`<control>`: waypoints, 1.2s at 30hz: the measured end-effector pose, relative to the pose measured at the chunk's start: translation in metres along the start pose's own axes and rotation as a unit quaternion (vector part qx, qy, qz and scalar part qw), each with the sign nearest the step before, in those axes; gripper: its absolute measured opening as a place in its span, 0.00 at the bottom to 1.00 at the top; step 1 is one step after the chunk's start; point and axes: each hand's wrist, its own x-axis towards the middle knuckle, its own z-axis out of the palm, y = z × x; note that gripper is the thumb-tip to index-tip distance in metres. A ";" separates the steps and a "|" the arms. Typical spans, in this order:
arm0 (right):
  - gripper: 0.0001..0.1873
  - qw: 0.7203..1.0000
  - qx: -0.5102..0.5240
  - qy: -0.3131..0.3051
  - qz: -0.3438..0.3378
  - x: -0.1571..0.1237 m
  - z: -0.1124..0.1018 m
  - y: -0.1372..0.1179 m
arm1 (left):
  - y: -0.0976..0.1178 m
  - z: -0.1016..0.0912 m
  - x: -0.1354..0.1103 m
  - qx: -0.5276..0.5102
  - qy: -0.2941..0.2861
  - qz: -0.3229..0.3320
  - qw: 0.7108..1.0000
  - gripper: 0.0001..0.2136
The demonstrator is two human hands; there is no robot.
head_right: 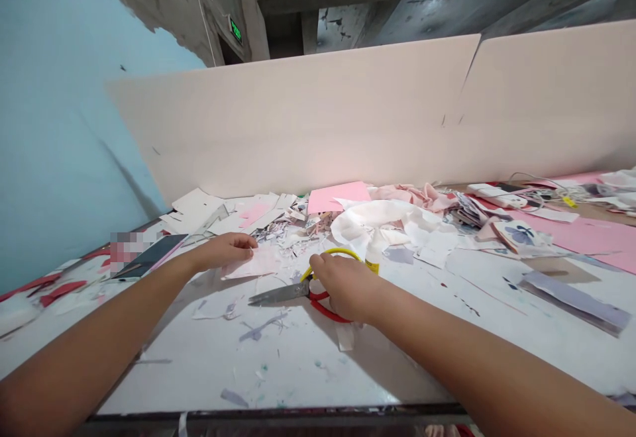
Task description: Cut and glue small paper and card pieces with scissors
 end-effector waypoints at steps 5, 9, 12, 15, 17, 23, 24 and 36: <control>0.14 0.997 0.028 0.064 0.028 -0.005 -0.008 0.007 | -0.014 0.004 -0.002 0.037 0.017 0.039 0.998 0.14; 0.16 0.990 0.067 0.106 0.062 -0.006 -0.015 0.011 | -0.012 0.015 -0.001 0.096 0.025 0.103 0.990 0.15; 0.18 0.987 0.101 0.093 0.078 -0.006 -0.014 0.014 | -0.012 0.013 0.006 0.178 0.081 0.122 0.973 0.20; 0.17 0.989 0.102 0.063 0.083 -0.006 -0.008 0.014 | -0.032 -0.011 0.012 0.271 0.210 0.009 0.939 0.26; 0.16 0.991 0.089 0.050 0.081 -0.006 -0.005 0.013 | -0.058 -0.034 0.012 0.344 0.299 -0.116 0.883 0.28; 0.18 0.992 0.098 0.034 0.068 -0.006 -0.002 0.005 | -0.101 -0.063 0.008 0.299 0.247 -0.187 0.902 0.34; 0.18 0.992 0.097 0.034 0.068 -0.007 -0.002 0.005 | -0.095 -0.058 0.009 0.305 0.262 -0.134 0.906 0.31; 0.13 0.962 0.229 0.114 0.098 -0.008 -0.009 0.013 | 0.005 0.030 -0.007 0.273 0.092 0.275 0.917 0.15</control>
